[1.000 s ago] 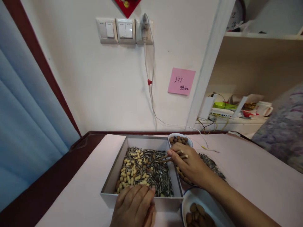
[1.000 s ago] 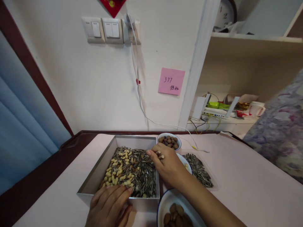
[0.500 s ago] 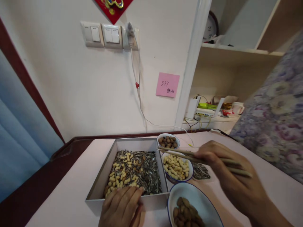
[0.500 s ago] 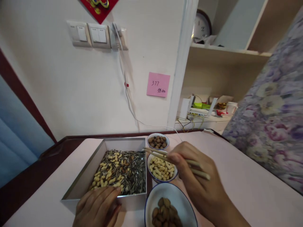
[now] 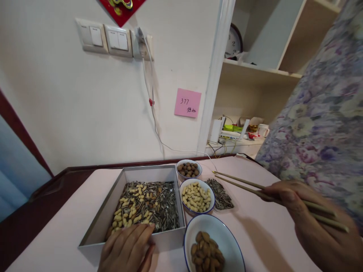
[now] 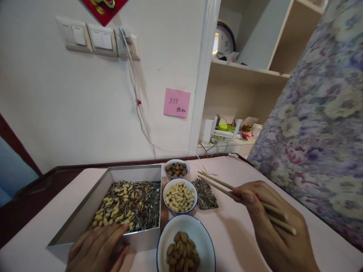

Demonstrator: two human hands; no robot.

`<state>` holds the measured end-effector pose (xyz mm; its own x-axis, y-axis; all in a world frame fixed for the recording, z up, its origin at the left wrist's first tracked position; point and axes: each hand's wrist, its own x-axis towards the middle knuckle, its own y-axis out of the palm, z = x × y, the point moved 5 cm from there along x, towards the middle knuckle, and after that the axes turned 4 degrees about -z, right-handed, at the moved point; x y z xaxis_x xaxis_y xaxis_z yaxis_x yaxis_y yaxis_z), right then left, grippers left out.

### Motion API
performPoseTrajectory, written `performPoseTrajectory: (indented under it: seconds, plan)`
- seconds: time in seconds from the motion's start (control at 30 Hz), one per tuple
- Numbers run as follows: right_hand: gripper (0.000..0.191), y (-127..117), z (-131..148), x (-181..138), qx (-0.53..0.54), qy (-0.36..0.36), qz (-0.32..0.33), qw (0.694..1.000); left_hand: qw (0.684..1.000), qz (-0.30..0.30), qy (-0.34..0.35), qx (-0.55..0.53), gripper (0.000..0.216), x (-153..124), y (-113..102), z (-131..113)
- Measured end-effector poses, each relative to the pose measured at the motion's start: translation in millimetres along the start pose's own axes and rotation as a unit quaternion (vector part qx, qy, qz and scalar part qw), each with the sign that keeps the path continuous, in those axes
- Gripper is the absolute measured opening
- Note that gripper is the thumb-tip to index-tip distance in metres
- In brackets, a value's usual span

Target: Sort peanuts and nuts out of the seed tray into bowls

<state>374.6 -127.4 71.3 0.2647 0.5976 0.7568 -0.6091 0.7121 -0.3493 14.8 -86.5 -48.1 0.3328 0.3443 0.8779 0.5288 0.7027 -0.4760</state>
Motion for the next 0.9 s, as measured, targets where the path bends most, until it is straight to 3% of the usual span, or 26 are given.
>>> performPoseTrajectory:
  seconds: [0.23, 0.43, 0.6, 0.77, 0.9]
  plan:
    - [0.020, 35, 22, 3, 0.090, -0.012, 0.039, 0.995, 0.999, -0.005, -0.047, -0.023, 0.022, -2, -1, -5]
    - [0.028, 105, 40, 12, 0.162, -0.022, 0.188, 0.968, 0.998, -0.021, -0.049, -0.029, 0.023, -1, -2, -8]
    - [0.037, 163, 52, 14, 0.137, -0.041, 0.293, 0.945, 0.998, -0.001, -0.046, -0.030, 0.026, 0, -4, -10]
    - [0.034, 199, 53, 10, 0.115, -0.067, 0.327, 0.935, 0.998, 0.006, -0.049, -0.037, 0.027, 0, -5, -12]
    - [0.034, 210, 50, 8, 0.107, -0.074, 0.326, 0.936, 0.998, 0.003, -0.042, -0.037, 0.024, 3, -5, -12]
